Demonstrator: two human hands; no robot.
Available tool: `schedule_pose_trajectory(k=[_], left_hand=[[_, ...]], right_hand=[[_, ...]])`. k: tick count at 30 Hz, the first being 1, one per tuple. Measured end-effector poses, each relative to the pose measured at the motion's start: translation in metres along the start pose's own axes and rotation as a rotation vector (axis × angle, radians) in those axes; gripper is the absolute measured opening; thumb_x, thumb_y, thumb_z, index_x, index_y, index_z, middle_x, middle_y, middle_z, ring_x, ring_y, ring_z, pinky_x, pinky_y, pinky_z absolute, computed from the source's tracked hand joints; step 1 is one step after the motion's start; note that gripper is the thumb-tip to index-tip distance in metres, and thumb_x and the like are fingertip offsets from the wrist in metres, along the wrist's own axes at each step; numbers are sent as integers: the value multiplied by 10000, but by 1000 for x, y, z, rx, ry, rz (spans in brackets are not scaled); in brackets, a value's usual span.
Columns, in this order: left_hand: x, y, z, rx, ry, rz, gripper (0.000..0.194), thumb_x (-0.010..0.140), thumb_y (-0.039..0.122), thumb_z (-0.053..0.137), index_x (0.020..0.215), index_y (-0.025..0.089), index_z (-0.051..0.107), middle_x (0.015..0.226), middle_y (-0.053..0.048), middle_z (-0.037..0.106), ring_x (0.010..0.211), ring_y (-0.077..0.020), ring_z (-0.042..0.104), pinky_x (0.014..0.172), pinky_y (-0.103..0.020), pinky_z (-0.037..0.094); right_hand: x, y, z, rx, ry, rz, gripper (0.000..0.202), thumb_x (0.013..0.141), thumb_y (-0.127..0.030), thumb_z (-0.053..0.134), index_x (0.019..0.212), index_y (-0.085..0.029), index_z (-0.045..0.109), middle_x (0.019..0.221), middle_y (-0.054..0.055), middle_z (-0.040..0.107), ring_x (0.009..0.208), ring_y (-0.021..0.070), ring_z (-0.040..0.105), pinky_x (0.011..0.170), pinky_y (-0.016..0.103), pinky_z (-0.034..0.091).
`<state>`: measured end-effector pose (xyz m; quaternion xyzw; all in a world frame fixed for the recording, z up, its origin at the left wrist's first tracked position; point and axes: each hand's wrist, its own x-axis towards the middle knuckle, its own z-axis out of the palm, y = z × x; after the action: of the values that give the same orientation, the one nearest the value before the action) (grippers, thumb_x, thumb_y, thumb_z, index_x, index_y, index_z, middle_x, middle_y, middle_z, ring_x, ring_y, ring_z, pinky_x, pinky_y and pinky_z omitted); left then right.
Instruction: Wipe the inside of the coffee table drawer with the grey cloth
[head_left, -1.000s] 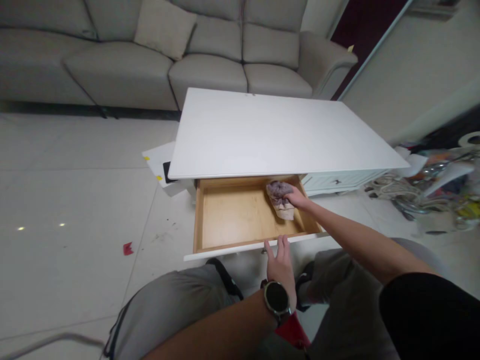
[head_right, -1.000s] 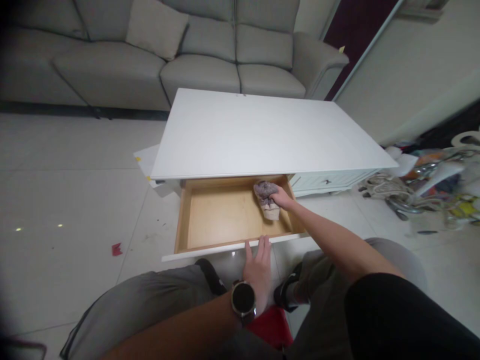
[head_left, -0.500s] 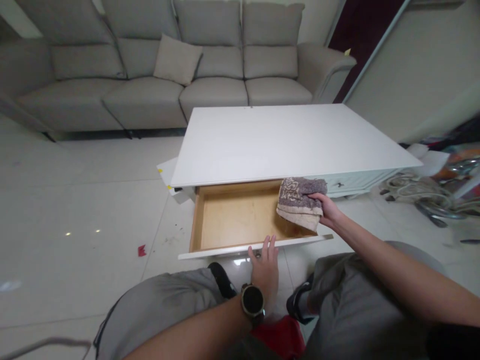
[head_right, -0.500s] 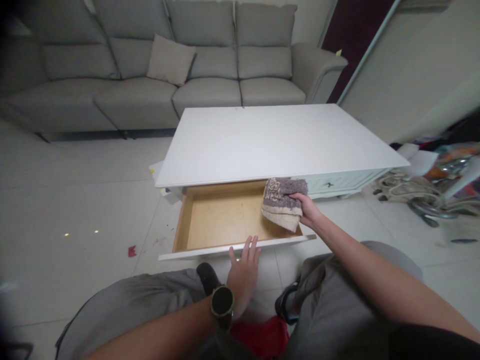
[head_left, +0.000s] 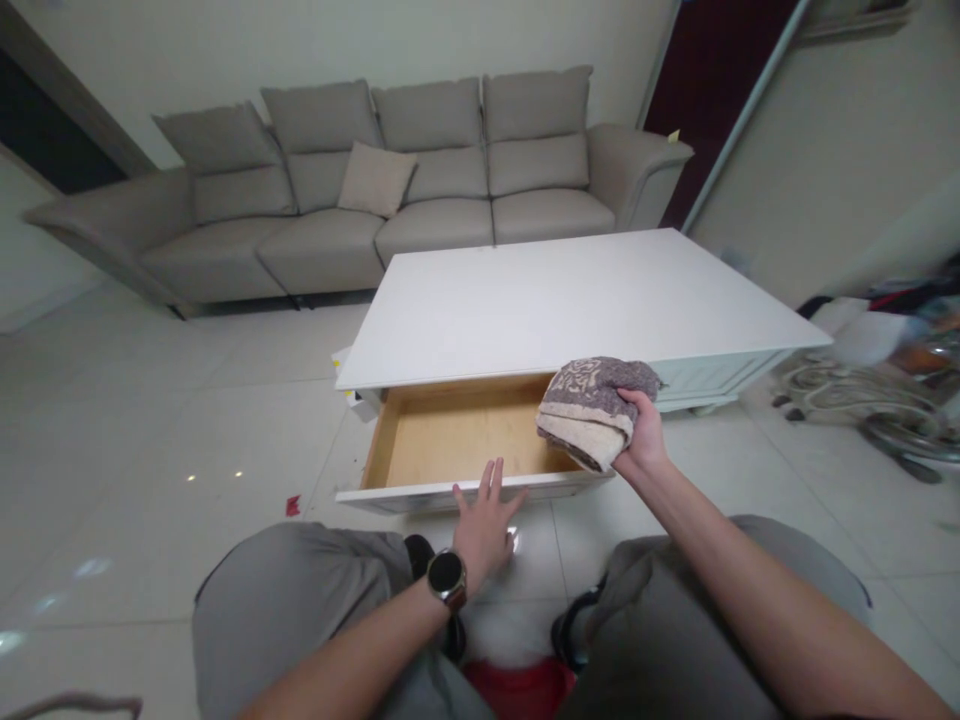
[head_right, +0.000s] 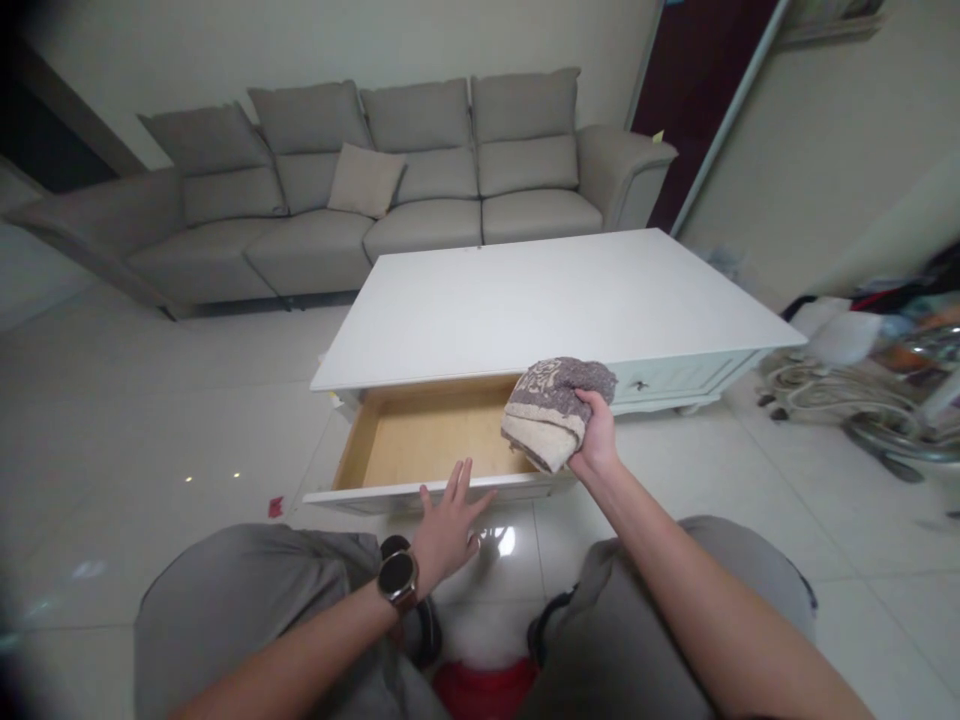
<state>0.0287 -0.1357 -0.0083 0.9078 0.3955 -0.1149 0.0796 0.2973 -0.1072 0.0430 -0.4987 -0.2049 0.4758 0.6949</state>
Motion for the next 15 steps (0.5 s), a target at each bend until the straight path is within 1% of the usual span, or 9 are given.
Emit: schedule_pose_trajectory(k=[4,7,10,13,15], left_hand=[[10,-6,1,-4,21,4,801,830,362,685,1554,369,343,1692,-172,5,1541,-399,-40,1048,-807,177],[17,-9,0,-7,10,-9,807,811,336,696,1547,343,363,1695,-157,-27,1535,-406,-81,1077,-786,143],[26,-11,0,-11,4,-30,756,806,361,696,1511,297,429,1696,-150,-31,1529,-408,-114,1087,-782,118],[36,-13,-2,-23,10,-44,694,810,382,686,1461,242,491,1691,-170,-50,1531,-401,-116,1081,-791,102],[45,-16,-7,-98,-29,-55,675,792,385,697,1426,228,526,1689,-170,-68,1531,-416,-95,1068,-809,79]], right_hand=[[-9,-5,-3,53,-1,-1,293,734,-407,586,976,-245,617,963,38,755,891,253,722,752,400,623],[-12,-9,0,177,65,44,288,706,-354,597,967,-236,624,952,33,758,888,246,723,763,388,624],[-14,-15,-2,269,116,69,289,688,-322,601,958,-224,635,940,33,761,896,243,723,781,381,624],[-15,-19,-10,279,120,16,269,686,-318,598,937,-229,635,903,20,760,901,238,725,794,380,624],[-15,-21,-16,266,106,-33,264,684,-320,599,932,-236,633,875,9,758,887,229,727,800,376,624]])
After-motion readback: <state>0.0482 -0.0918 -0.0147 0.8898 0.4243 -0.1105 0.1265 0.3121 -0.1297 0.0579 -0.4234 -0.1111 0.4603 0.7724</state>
